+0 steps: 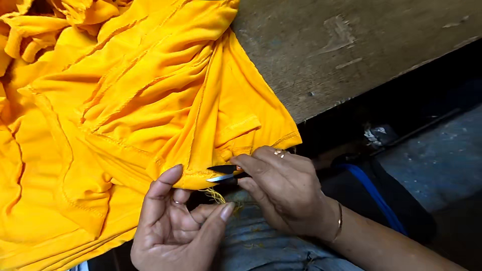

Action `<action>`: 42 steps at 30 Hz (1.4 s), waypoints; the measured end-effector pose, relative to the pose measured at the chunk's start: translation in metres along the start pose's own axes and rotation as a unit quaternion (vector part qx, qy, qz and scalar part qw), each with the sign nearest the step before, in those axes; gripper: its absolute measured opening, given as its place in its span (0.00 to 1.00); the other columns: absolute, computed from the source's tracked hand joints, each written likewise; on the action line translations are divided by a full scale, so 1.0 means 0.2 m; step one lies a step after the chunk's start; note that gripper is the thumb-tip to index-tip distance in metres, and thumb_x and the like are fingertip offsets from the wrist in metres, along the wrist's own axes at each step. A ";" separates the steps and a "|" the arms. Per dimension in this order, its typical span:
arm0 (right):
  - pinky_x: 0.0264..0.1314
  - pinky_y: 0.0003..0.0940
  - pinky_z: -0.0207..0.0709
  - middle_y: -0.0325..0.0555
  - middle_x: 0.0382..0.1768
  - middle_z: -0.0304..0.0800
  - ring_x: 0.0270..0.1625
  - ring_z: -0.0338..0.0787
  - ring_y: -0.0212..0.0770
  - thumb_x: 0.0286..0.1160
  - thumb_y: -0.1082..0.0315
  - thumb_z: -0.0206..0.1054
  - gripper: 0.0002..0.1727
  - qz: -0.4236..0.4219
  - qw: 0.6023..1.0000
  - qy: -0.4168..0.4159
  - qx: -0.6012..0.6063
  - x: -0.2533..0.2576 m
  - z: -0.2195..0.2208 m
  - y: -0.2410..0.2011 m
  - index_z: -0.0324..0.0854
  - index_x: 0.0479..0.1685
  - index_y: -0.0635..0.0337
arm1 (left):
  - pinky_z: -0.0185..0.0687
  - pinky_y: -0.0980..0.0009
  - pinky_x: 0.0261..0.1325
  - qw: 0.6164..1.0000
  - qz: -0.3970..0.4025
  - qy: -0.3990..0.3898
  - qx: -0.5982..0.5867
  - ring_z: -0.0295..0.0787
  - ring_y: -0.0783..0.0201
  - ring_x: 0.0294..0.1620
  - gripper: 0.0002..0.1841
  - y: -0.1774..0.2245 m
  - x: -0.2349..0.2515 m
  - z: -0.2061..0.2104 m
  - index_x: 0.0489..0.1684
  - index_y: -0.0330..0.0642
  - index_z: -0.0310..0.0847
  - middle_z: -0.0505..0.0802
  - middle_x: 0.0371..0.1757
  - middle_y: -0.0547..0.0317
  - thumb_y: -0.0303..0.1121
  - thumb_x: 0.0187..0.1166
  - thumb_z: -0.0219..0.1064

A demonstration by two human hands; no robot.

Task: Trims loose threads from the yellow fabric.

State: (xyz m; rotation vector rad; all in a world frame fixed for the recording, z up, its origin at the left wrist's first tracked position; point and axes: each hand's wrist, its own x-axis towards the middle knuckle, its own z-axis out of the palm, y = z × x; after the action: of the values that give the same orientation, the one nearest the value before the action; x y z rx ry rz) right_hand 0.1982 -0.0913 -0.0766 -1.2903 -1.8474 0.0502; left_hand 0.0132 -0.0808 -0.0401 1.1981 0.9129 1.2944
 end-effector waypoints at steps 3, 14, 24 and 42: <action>0.27 0.27 0.69 0.42 0.29 0.82 0.31 0.80 0.36 0.87 0.62 0.56 0.19 0.004 1.000 -0.003 0.023 0.02 0.00 0.00 0.90 0.50 0.66 | 0.96 0.69 0.31 1.000 -0.002 0.005 -0.015 0.94 0.61 0.32 0.27 0.00 0.02 0.00 0.69 0.34 0.78 0.91 0.51 0.47 0.23 0.69 0.78; 0.26 0.27 0.67 0.41 0.27 0.80 0.29 0.78 0.35 0.87 0.62 0.59 0.18 -0.005 1.000 0.014 0.015 0.04 0.02 -0.02 0.91 0.49 0.66 | 0.96 0.67 0.28 0.997 0.034 0.056 0.039 0.94 0.61 0.28 0.18 -0.02 0.05 0.01 0.61 0.34 0.86 0.94 0.48 0.49 0.17 0.71 0.73; 0.25 0.28 0.65 0.41 0.26 0.79 0.28 0.77 0.37 0.86 0.63 0.60 0.16 -0.016 1.000 0.024 -0.013 0.04 0.03 -0.03 0.90 0.46 0.65 | 0.97 0.68 0.28 0.994 0.053 0.057 0.082 0.96 0.61 0.30 0.24 -0.03 0.06 0.00 0.66 0.33 0.84 0.95 0.45 0.52 0.16 0.67 0.75; 0.33 0.20 0.75 0.41 0.33 0.84 0.34 0.82 0.28 0.90 0.64 0.54 0.18 0.060 0.984 0.025 0.167 0.04 0.03 -0.01 0.87 0.49 0.69 | 0.98 0.66 0.32 0.995 0.050 0.015 0.085 0.96 0.60 0.32 0.28 -0.01 0.05 -0.03 0.74 0.32 0.77 0.95 0.46 0.53 0.18 0.71 0.73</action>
State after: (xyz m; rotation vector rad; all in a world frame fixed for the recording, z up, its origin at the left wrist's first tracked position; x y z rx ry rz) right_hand 0.1925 -0.0837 -0.0747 -1.1508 -1.6337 0.3735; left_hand 0.0083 -0.0697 -0.0409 1.3758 1.0120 1.3372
